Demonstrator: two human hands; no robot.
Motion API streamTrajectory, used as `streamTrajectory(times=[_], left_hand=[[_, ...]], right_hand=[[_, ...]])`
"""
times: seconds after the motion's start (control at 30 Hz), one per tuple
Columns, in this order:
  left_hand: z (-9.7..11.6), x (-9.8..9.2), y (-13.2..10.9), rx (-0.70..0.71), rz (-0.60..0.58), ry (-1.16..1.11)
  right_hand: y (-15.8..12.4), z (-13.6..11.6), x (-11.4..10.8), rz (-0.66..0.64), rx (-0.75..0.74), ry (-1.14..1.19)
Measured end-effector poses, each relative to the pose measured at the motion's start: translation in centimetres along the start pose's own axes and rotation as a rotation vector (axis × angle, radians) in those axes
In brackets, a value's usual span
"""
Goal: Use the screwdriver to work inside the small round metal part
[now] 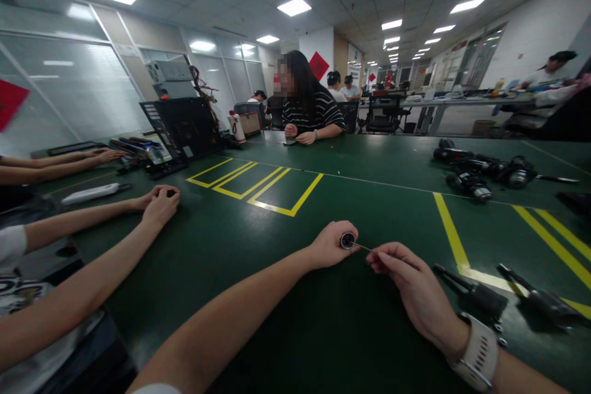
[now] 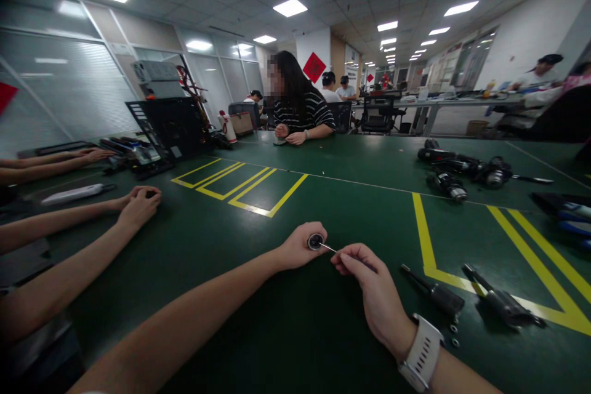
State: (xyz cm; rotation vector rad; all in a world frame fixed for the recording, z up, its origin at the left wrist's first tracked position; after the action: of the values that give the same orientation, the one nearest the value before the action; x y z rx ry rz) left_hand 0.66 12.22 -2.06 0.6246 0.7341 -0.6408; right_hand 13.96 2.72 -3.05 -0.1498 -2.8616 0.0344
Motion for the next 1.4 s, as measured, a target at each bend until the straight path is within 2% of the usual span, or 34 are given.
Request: streamTrajectory(times=[0.17, 0.33, 0.57, 0.73, 0.9, 1.07, 1.27, 1.4], left_hand=[[0.2, -0.1, -0.1, 0.014, 0.017, 0.075], [0.4, 0.0, -0.3, 0.052, -0.035, 0.173], [0.0, -0.1, -0.2, 0.036, -0.011, 0.023], [-0.2, 0.0, 0.0, 0.034, -0.005, -0.07], [-0.2, 0.0, -0.1, 0.024, 0.021, 0.074], [0.3, 0.2, -0.2, 0.088, -0.033, 0.185], [-0.1, -0.1, -0.1, 0.03, 0.01, 0.03], [-0.2, -0.1, 0.0, 0.057, 0.041, -0.069]], right_hand=[[-0.2, 0.1, -0.2, 0.033, -0.021, -0.076], [-0.3, 0.6, -0.4, 0.002, -0.038, -0.218], [0.2, 0.4, -0.4, -0.045, 0.018, 0.013], [0.4, 0.5, -0.6, -0.038, 0.028, 0.074], [0.0, 0.3, -0.4, 0.009, -0.029, -0.036], [-0.1, 0.5, -0.3, -0.006, -0.044, -0.161], [0.3, 0.7, -0.6, -0.064, 0.037, 0.015], [0.6, 0.9, -0.8, -0.078, 0.063, 0.071]])
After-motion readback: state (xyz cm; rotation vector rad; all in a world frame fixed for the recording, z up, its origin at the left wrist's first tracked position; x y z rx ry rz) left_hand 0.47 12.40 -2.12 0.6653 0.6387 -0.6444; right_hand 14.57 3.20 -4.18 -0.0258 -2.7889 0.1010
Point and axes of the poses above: each hand's wrist, its own y-axis towards the middle knuckle, its own x-axis out of the palm, z = x × y, the point moved 4 cm from there along y, towards the middle knuckle, and after that the axes turned 1 degree about -x, right-handed, at the moved point
